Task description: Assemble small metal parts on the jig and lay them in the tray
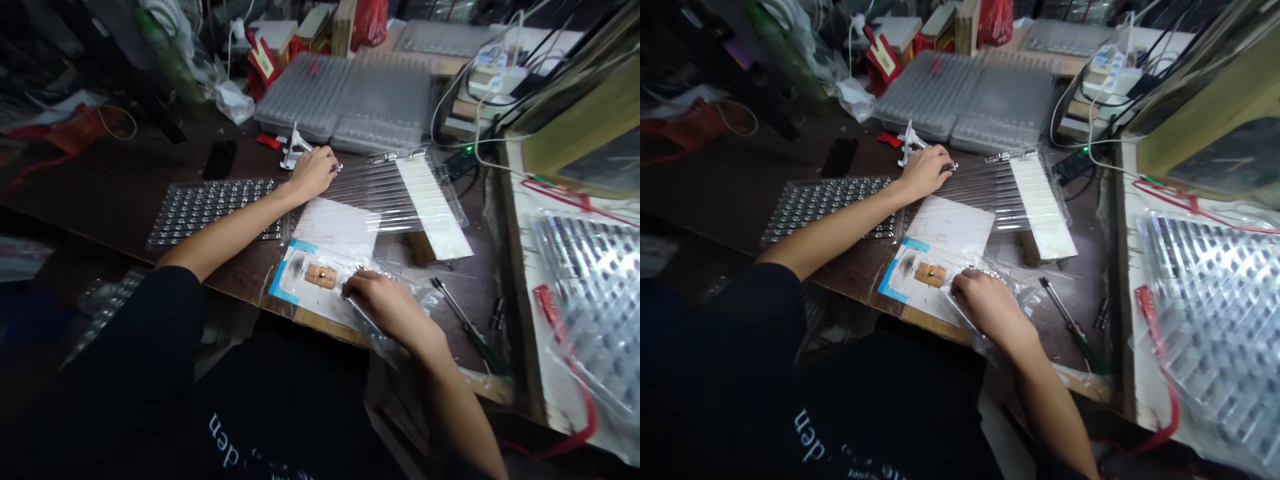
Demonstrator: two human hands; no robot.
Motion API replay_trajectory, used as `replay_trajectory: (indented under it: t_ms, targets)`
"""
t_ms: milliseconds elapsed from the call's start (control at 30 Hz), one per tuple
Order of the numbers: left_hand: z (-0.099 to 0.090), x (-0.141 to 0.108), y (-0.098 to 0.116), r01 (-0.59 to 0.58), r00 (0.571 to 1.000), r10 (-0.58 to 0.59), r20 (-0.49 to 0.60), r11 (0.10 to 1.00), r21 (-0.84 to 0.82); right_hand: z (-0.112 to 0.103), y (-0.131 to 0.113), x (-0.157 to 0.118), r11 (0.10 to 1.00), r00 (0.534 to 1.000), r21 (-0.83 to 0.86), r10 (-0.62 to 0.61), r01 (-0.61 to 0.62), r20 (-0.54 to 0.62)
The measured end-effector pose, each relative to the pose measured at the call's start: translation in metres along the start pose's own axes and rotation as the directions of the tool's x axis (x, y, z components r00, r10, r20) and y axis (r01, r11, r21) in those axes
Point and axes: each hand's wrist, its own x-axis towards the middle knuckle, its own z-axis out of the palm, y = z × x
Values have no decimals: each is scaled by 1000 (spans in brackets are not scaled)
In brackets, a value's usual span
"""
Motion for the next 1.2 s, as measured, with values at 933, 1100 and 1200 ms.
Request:
replay_trajectory:
  t_ms: [933,1100,1200]
  targets:
    - [-19,-208,64,71,996,-94,-3,776,-627,7,1,15,974,925,226,75,12,-372]
    - [-16,-210,63,81,997,-61,54,799,-595,12,-3,18,974,934,225,70,12,-349]
    - [-15,-211,63,81,996,-50,70,825,-559,15,-4,19,976,940,219,74,1,-334]
